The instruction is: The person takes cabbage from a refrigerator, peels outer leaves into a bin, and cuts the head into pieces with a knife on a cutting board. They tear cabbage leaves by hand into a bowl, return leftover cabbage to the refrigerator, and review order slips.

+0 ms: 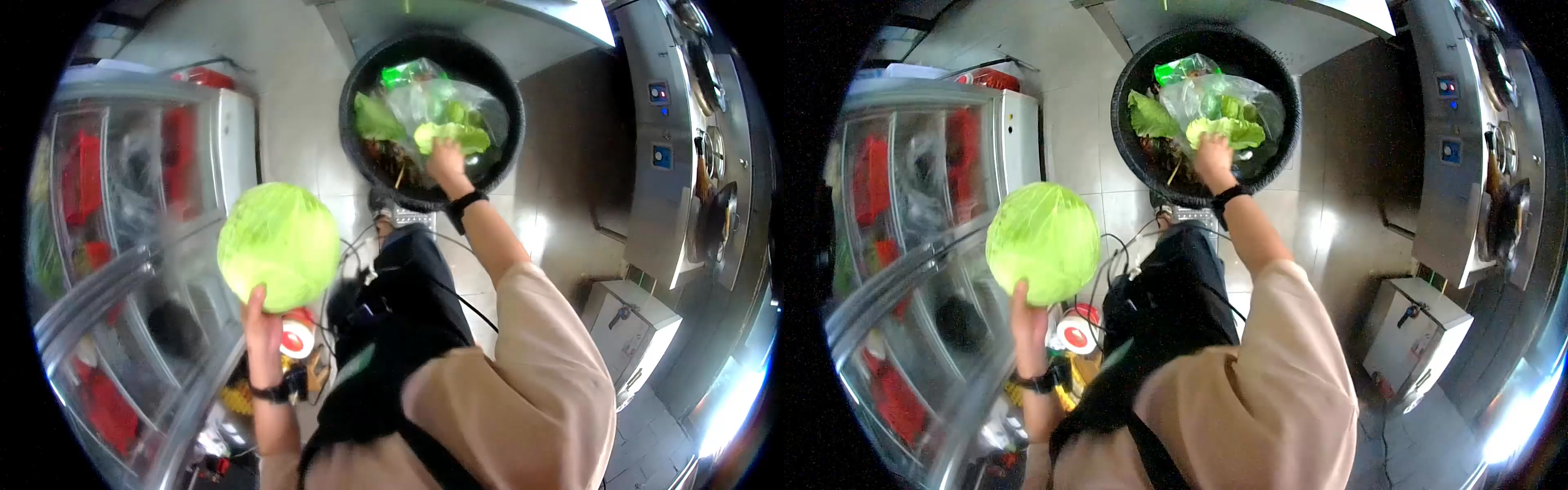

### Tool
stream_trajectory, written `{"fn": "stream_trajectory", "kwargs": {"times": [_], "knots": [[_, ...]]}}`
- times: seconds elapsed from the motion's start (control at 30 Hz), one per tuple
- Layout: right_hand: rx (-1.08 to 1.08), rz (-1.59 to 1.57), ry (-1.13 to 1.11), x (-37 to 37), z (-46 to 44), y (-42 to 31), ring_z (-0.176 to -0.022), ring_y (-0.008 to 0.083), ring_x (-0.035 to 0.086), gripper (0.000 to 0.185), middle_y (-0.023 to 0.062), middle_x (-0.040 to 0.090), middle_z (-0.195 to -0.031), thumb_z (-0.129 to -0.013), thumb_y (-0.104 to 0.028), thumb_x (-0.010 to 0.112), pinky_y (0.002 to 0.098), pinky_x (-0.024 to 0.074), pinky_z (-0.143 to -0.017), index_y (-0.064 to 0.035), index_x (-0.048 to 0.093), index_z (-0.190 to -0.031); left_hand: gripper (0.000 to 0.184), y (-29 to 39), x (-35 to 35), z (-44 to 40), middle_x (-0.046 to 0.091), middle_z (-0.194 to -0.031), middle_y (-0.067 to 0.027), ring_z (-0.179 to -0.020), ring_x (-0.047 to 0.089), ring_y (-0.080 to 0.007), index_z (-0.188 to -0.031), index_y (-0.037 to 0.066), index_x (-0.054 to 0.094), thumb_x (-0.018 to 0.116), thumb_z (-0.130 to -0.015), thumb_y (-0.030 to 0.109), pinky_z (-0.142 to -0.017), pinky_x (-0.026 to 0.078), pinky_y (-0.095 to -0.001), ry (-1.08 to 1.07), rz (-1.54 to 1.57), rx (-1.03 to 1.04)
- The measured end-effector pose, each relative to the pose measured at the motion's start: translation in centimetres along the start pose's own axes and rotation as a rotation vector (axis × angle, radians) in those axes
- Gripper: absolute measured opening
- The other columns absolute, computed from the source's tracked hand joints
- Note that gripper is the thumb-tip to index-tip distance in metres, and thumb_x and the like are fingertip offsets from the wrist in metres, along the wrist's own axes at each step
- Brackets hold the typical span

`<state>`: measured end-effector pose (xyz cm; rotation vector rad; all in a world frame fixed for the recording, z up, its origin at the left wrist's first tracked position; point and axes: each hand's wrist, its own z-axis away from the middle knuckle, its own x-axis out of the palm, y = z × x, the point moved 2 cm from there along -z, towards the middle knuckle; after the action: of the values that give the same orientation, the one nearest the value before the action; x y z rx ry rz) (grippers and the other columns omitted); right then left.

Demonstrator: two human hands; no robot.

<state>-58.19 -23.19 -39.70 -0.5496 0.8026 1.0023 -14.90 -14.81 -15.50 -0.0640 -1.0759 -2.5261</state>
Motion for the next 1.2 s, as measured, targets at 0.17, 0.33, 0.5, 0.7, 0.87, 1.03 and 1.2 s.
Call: {"fn": "stream_trajectory", "kwargs": {"times": [0.17, 0.33, 0.5, 0.7, 0.87, 1.03, 1.2], "knots": [[0.070, 0.178, 0.017, 4.3, -8.4, 4.5, -0.141, 0.0360, 0.031, 0.031, 0.0140, 0.036, -0.151, -0.092, -0.015, 0.054, 0.0622, 0.0229, -0.112, -0.0135, 0.066, -0.121, 0.055, 0.6, -2.2, -6.8, 0.051, -0.136, -0.0144, -0.124, 0.052, -0.0285, -0.139, 0.000, 0.040, 0.061, -0.093, 0.019, -0.101, 0.045, -0.0451, -0.071, -0.079, 0.005], [-0.081, -1.283, 0.019, -1.3, -5.5, 4.4, -0.118, 0.0275, 0.055, 0.053, 0.0177, 0.060, -0.126, -0.099, -0.032, 0.054, 0.0316, 0.0397, -0.102, 0.0057, 0.046, -0.135, 0.072, 3.3, -1.3, -9.6, 0.046, -0.140, -0.0162, -0.127, 0.047, -0.0310, -0.146, 0.002, 0.029, 0.067, -0.085, 0.006, -0.106, 0.041, -0.0464, -0.054, -0.056, -0.044], [-0.172, -2.345, -0.207, -12.2, 7.4, -2.9, -0.109, 0.0278, 0.061, 0.046, 0.0143, 0.062, -0.121, -0.090, -0.025, 0.052, 0.0409, 0.0467, -0.098, 0.0004, 0.052, -0.128, 0.057, 5.8, -2.6, -12.1, 0.050, -0.138, -0.0135, -0.125, 0.050, -0.0275, -0.141, 0.001, 0.038, 0.063, -0.090, 0.009, -0.107, 0.041, -0.0436, -0.196, -0.036, -0.058], [-0.701, -2.663, -0.269, -19.2, 17.0, -10.0, -0.111, 0.0322, 0.062, 0.048, 0.0153, 0.064, -0.121, -0.083, -0.025, 0.055, 0.0492, 0.0478, -0.100, -0.0009, 0.059, -0.124, 0.060, 12.1, -0.5, -11.6, 0.051, -0.136, -0.0118, -0.126, 0.050, -0.0272, -0.142, 0.005, 0.039, 0.066, -0.088, 0.011, -0.107, 0.041, -0.0440, -0.330, -0.027, -0.064], [-0.827, -2.596, -0.077, -21.8, 22.0, -15.3, -0.117, 0.0331, 0.058, 0.053, 0.0154, 0.061, -0.126, -0.088, -0.033, 0.051, 0.0488, 0.0457, -0.103, -0.0033, 0.055, -0.132, 0.060, 16.2, -0.2, -11.4, 0.052, -0.136, -0.0119, -0.125, 0.050, -0.0269, -0.141, 0.004, 0.039, 0.067, -0.088, 0.012, -0.107, 0.041, -0.0421, -0.536, -0.003, -0.059], [-0.863, -2.601, -0.072, -22.6, 24.2, -18.3, -0.119, 0.0356, 0.056, 0.058, 0.0161, 0.055, -0.135, -0.091, -0.043, 0.047, 0.0534, 0.0438, -0.103, -0.0082, 0.050, -0.138, 0.059, 18.2, -2.0, -12.2, 0.052, -0.136, -0.0124, -0.124, 0.052, -0.0270, -0.141, 0.002, 0.039, 0.065, -0.090, 0.015, -0.106, 0.042, -0.0415, -0.614, -0.022, -0.039], [-0.949, -2.588, -0.158, -24.1, 26.8, -21.0, -0.119, 0.0359, 0.056, 0.059, 0.0160, 0.054, -0.136, -0.091, -0.044, 0.046, 0.0543, 0.0435, -0.103, -0.0092, 0.049, -0.139, 0.056, 19.7, -4.6, -13.9, 0.053, -0.135, -0.0129, -0.122, 0.053, -0.0275, -0.139, 0.001, 0.041, 0.064, -0.091, 0.016, -0.105, 0.043, -0.0417, -0.648, 0.003, -0.042]]}}
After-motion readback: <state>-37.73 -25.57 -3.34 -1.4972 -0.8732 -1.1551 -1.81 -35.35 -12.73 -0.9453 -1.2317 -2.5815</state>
